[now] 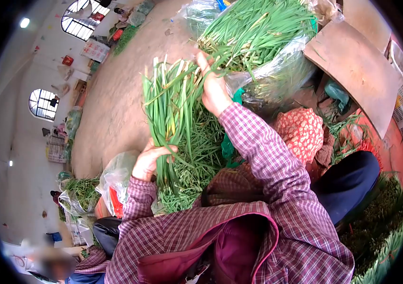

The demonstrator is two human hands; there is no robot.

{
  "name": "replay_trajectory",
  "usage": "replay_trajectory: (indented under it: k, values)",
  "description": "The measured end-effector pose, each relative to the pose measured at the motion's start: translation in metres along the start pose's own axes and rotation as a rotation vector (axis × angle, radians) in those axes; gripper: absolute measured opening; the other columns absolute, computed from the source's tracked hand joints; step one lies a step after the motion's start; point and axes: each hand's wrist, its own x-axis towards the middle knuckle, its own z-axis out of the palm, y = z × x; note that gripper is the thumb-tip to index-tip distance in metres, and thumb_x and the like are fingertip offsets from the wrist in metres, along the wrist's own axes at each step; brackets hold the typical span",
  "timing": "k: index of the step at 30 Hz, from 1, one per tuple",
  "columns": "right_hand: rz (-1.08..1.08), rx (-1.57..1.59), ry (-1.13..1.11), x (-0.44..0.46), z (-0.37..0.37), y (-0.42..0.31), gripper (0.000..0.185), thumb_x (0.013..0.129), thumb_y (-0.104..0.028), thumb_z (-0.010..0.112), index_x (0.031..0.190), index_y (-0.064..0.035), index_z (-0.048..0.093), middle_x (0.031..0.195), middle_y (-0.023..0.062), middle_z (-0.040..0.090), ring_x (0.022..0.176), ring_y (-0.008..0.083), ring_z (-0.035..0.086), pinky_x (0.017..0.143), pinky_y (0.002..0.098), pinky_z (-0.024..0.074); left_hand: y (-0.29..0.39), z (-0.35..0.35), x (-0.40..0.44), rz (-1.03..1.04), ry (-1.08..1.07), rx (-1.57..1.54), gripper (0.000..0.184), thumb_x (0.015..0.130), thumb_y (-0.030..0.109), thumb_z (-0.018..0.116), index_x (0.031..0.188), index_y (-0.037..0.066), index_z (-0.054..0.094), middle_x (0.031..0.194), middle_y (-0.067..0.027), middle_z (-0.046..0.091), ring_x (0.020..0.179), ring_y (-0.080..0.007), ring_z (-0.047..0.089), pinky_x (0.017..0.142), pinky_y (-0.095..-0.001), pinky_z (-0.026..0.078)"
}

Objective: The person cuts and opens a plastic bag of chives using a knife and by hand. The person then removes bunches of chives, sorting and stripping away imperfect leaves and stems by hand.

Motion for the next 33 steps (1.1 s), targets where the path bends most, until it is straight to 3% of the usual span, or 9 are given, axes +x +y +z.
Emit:
replay_trajectory:
  k: [6,12,13,15,17,18,24,29,33]
  values:
    - [-0.019,-0.002,0.094,0.028,-0.024,-0.046,0.036,0.095,-0.046,0.043,0.083,-0.0120,0.044,0.065,-0.0018,0.041,0.055,0.0096,0.040,0.047,0.0233,0.0364,0.029,-0.017,-0.011,0.045,-0.039,0.202,0.034,0.079,0.004,0.067,0.112,0.004,0.059,0.096,-0.0074,0.067,0.069,-0.0084,0.060,0.049,-0.0195,0.044]
    - [-0.155,-0.238,-0.194,0.044,-0.066,-0.113,0.034,0.096,-0.044,0.041,0.080,-0.0143,0.043,0.057,-0.0061,0.034,0.045,0.0063,0.030,0.040,0.0204,0.0212,-0.024,-0.125,0.021,0.394,0.449,0.983,0.062,0.067,0.006,0.071,0.126,0.013,0.054,0.098,-0.0110,0.068,0.065,-0.0162,0.062,0.055,-0.0307,0.050]
    - [-0.167,-0.573,0.069,0.033,-0.060,-0.090,0.039,0.095,-0.047,0.042,0.090,-0.0098,0.051,0.053,-0.0073,0.037,0.043,0.0050,0.032,0.039,0.0212,0.0284,-0.046,-0.153,0.035,0.519,0.509,1.357,0.068,0.064,0.006,0.071,0.128,0.015,0.051,0.094,-0.0112,0.067,0.064,-0.0202,0.062,0.057,-0.0338,0.051]
    - [0.210,-1.589,-0.315,0.020,-0.075,-0.059,0.038,0.086,-0.042,0.056,0.113,-0.0169,0.045,0.090,0.0037,0.044,0.081,0.0193,0.041,0.070,0.0326,0.0344,-0.033,-0.158,0.039,0.661,0.553,1.752,0.074,0.061,0.006,0.071,0.131,0.018,0.048,0.089,-0.0115,0.066,0.064,-0.0241,0.063,0.059,-0.0369,0.051]
    - [0.499,-2.115,-0.800,-0.010,-0.073,-0.037,0.068,0.078,-0.037,0.070,0.136,-0.0241,0.039,0.126,0.0146,0.051,0.118,0.0335,0.050,0.101,0.0440,0.0404,0.000,-0.109,0.028,0.363,0.523,1.867,0.082,0.058,0.005,0.069,0.133,0.025,0.044,0.083,-0.0107,0.064,0.064,-0.0270,0.063,0.058,-0.0384,0.051]
    - [0.485,-2.286,-0.897,-0.019,-0.081,-0.031,0.066,0.076,-0.036,0.072,0.133,-0.0215,0.043,0.121,0.0148,0.055,0.111,0.0309,0.056,0.095,0.0428,0.0455,-0.009,-0.114,0.022,0.337,0.516,1.863,0.082,0.058,0.005,0.069,0.133,0.025,0.044,0.083,-0.0107,0.064,0.064,-0.0270,0.063,0.058,-0.0384,0.051]
    - [-0.263,-1.772,-0.621,-0.020,-0.051,-0.040,0.027,0.087,-0.035,0.057,0.097,-0.0112,0.064,0.086,0.0120,0.067,0.077,0.0303,0.064,0.071,0.0387,0.0521,0.016,-0.107,0.029,0.406,0.697,1.811,0.082,0.060,0.003,0.064,0.134,0.030,0.042,0.090,-0.0099,0.063,0.062,-0.0248,0.062,0.058,-0.0360,0.051]
    - [-0.057,-1.870,-0.499,-0.031,-0.010,-0.016,0.066,0.085,-0.068,0.037,0.100,-0.0098,0.064,0.084,0.0104,0.066,0.076,0.0235,0.065,0.075,0.0398,0.0510,0.026,-0.077,0.033,0.658,0.722,1.637,0.088,0.058,0.000,0.064,0.136,0.030,0.040,0.091,-0.0057,0.060,0.062,-0.0237,0.059,0.057,-0.0350,0.050]
    - [-0.242,-1.985,-0.441,-0.027,-0.008,0.032,0.061,0.087,-0.062,0.039,0.093,-0.0062,0.065,0.077,0.0119,0.066,0.074,0.0260,0.065,0.083,0.0416,0.0447,0.034,-0.054,0.032,0.653,0.692,1.662,0.091,0.056,-0.001,0.065,0.137,0.030,0.039,0.091,-0.0066,0.058,0.060,-0.0228,0.058,0.056,-0.0345,0.049]
